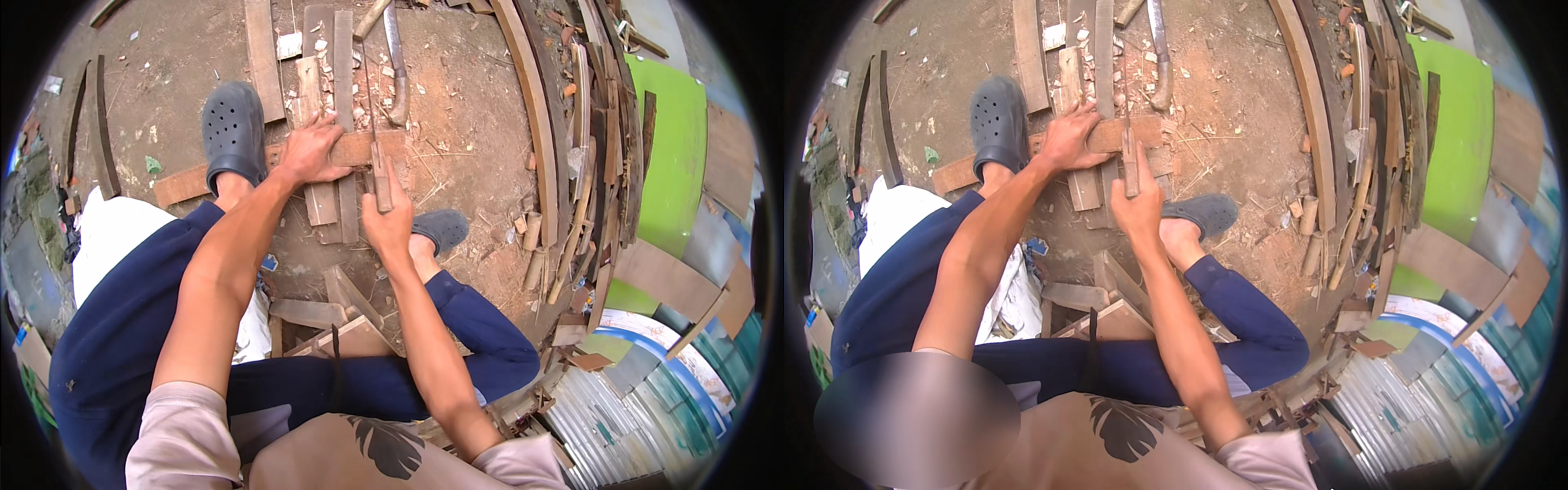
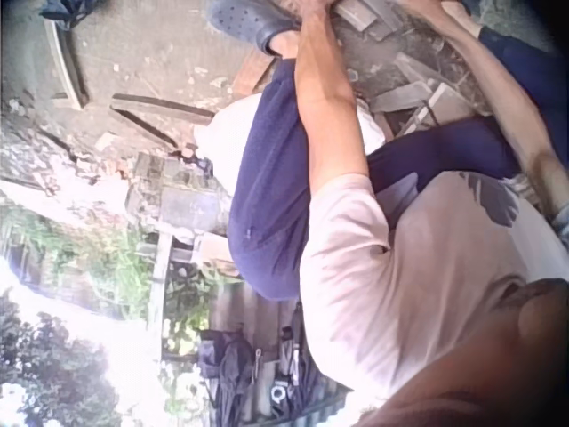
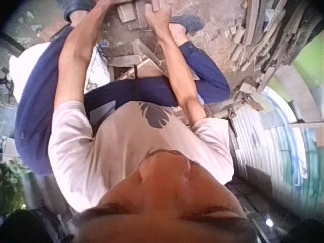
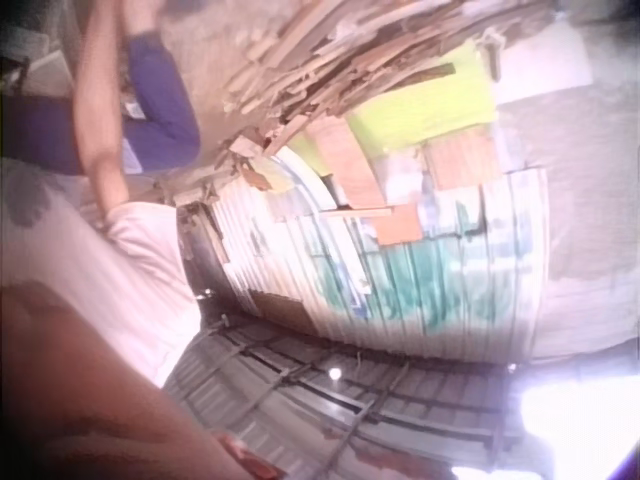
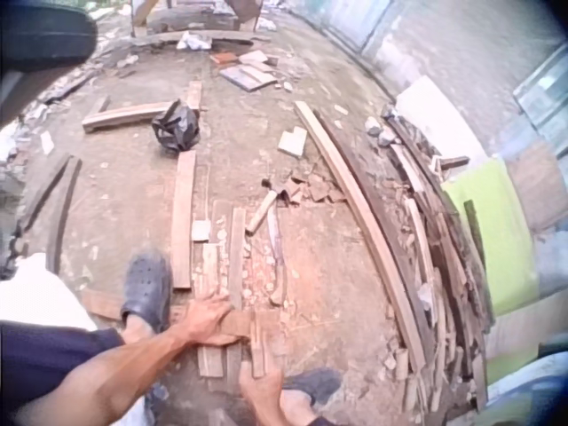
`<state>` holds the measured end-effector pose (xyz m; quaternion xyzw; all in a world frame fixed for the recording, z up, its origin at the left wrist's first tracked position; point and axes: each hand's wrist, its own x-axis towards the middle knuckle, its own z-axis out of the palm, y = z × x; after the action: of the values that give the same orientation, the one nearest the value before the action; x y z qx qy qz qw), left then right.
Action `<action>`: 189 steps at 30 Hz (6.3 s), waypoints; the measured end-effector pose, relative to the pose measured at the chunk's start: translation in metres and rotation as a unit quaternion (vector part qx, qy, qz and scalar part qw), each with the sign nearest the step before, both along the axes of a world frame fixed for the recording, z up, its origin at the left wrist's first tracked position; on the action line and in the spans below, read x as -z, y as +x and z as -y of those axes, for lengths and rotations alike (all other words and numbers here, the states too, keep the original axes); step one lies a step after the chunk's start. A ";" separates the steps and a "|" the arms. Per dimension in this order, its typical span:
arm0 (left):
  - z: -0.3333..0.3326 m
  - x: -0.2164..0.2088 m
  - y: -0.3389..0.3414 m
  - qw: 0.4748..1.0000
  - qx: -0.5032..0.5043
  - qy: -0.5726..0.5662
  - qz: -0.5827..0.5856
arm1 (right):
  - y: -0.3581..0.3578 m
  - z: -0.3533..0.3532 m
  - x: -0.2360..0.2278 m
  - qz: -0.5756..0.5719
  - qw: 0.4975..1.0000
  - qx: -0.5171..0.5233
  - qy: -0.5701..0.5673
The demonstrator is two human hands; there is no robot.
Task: The person assembles a wooden frame by aligning planks, inserting nails, and hammering them into place. They then use a hand saw to cut a plank to size.
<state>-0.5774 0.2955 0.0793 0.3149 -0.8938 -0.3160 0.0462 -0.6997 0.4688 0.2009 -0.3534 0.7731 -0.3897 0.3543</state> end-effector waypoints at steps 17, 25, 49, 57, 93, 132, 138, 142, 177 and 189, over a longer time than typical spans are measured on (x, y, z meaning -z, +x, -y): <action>-0.010 0.006 0.016 1.000 -0.011 -0.015 -0.013 | 0.035 -0.099 -0.073 -0.040 0.998 -0.015 0.050; -0.005 -0.012 0.003 0.996 0.013 -0.054 0.062 | 0.052 -0.200 -0.221 -0.025 0.988 0.100 0.116; -0.030 -0.053 -0.041 0.976 -0.144 0.116 0.113 | -0.009 -0.186 -0.196 -0.008 0.980 0.193 -0.046; -0.045 -0.064 -0.041 0.985 -0.146 0.050 0.078 | -0.014 -0.182 -0.186 -0.017 0.977 0.208 -0.038; -0.092 -0.031 -0.001 0.984 -0.095 -0.080 -0.125 | -0.011 -0.164 -0.185 -0.107 0.985 0.122 -0.049; 0.011 -0.054 -0.002 0.949 0.178 0.047 0.256 | -0.003 -0.153 -0.202 -0.068 0.993 0.076 -0.058; -0.010 -0.048 0.007 0.972 0.128 -0.009 0.196 | -0.003 -0.152 -0.197 -0.062 0.994 0.083 -0.018; -0.025 -0.043 0.003 0.981 0.105 -0.060 0.152 | 0.002 -0.149 -0.194 -0.022 0.995 0.099 -0.002; -0.046 -0.042 -0.003 0.980 0.008 0.052 0.193 | 0.018 -0.127 -0.194 -0.025 0.995 0.074 -0.067; 0.001 -0.034 -0.006 0.960 0.147 0.107 0.213 | 0.012 -0.120 -0.196 -0.015 0.996 0.078 -0.043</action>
<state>-0.5837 0.2950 0.1135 0.2435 -0.8803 -0.3386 -0.2264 -0.6876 0.5886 0.3973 -0.3127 0.7862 -0.4436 0.2956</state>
